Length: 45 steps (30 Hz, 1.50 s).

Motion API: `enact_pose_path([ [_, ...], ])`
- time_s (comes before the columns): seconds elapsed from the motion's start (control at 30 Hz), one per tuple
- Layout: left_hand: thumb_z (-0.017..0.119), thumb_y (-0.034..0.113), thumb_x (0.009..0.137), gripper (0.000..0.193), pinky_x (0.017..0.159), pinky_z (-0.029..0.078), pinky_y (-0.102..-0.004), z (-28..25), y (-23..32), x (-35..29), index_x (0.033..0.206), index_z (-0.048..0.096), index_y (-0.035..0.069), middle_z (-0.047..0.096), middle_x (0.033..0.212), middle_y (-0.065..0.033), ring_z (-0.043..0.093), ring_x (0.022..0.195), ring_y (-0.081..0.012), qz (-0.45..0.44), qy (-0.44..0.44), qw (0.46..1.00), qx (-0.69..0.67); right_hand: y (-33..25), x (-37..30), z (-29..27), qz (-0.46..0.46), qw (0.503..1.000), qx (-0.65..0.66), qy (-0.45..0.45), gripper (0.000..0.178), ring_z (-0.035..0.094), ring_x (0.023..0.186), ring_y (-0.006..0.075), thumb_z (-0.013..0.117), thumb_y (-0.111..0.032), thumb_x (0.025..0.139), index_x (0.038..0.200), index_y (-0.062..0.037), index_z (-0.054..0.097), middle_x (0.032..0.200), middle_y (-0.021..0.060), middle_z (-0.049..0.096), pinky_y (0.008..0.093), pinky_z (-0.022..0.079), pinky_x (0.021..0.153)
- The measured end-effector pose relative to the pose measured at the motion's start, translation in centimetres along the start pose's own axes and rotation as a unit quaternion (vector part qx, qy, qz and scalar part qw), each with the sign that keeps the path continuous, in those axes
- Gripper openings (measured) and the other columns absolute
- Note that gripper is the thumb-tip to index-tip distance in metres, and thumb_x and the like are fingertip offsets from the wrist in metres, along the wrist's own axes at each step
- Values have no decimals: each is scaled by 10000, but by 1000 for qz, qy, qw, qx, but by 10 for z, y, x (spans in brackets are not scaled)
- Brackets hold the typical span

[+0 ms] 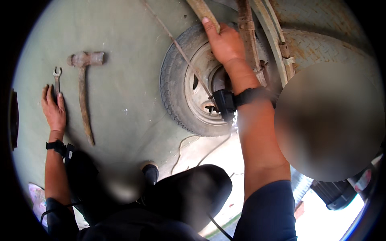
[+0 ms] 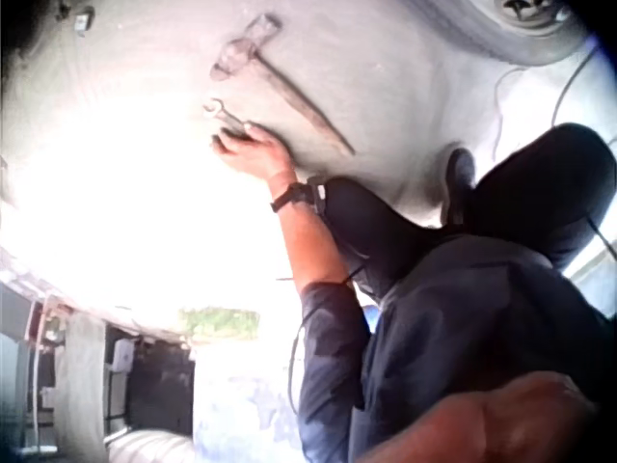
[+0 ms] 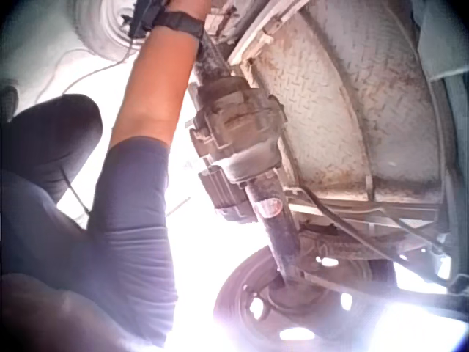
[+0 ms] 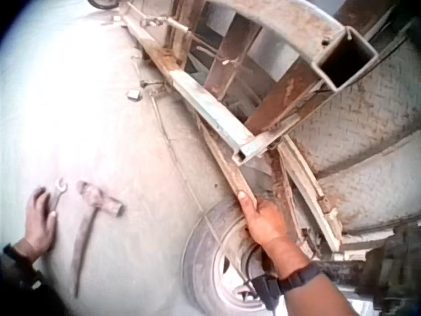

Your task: The person walks to a work area, selects a wrench from a tray, and uses it along with a hammer to loosen and adjust bolts on the wheel hub and suspension of a three-wheeled vehicle. The person repeatedly repositions the wrench and strikes it with the hammer to work on the fasteners.

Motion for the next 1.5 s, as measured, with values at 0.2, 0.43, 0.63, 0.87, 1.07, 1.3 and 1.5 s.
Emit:
enact_pose_path([
  [0.2,558,265,987,439,1099,346,-431,8,-7,0,1366,505,49,472,1414,-170,439,1310,-350,6,14,1000,-13,-5,-7,-1,28,994,101,-6,727,637,587,221,523,-687,884,956,21,671,686,129,641,353,521,609],
  [0.43,551,275,994,437,1086,355,-422,9,-8,-3,1372,505,62,475,1418,-157,445,1300,-339,7,14,1000,-12,-3,-9,1,38,989,141,-9,634,534,522,112,571,-633,899,927,-5,660,619,12,532,270,451,466],
  [0.63,553,286,993,440,1088,352,-418,11,-11,-3,1377,505,76,475,1423,-149,442,1306,-333,14,13,1000,-6,-2,-8,1,37,991,129,-6,607,521,523,99,566,-616,912,936,-18,667,624,5,534,258,440,462],
  [0.87,551,284,994,434,1093,350,-415,11,-10,-2,1378,507,86,477,1423,-140,441,1309,-326,10,8,1000,-4,0,-7,1,33,990,138,-9,606,517,523,105,559,-610,919,948,-13,661,628,9,532,264,433,462],
  [1.07,552,281,994,430,1097,345,-411,10,-10,-3,1376,508,87,475,1426,-132,438,1315,-319,3,12,1000,-12,-2,-8,0,38,990,137,-8,670,577,554,135,578,-644,887,897,23,641,652,42,561,293,496,496],
  [1.3,570,280,985,413,1084,353,-406,10,-10,-2,1353,531,96,495,1409,-120,450,1303,-303,4,17,1000,-17,-2,-9,2,42,988,145,-4,606,506,494,102,564,-628,908,913,-28,643,602,5,521,260,424,450],
  [1.5,561,267,988,423,1089,355,-411,9,-10,-2,1363,517,76,486,1412,-137,445,1310,-321,2,11,1000,-14,0,-7,3,42,988,145,-13,587,506,487,103,564,-623,911,877,-41,631,590,2,513,259,422,447],
])
Point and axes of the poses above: each hand's wrist, its own x-axis towards the middle knuckle, its own z-axis out of the palm, y = z × x, the point moved 3 cm from there along x, towards the middle knuckle
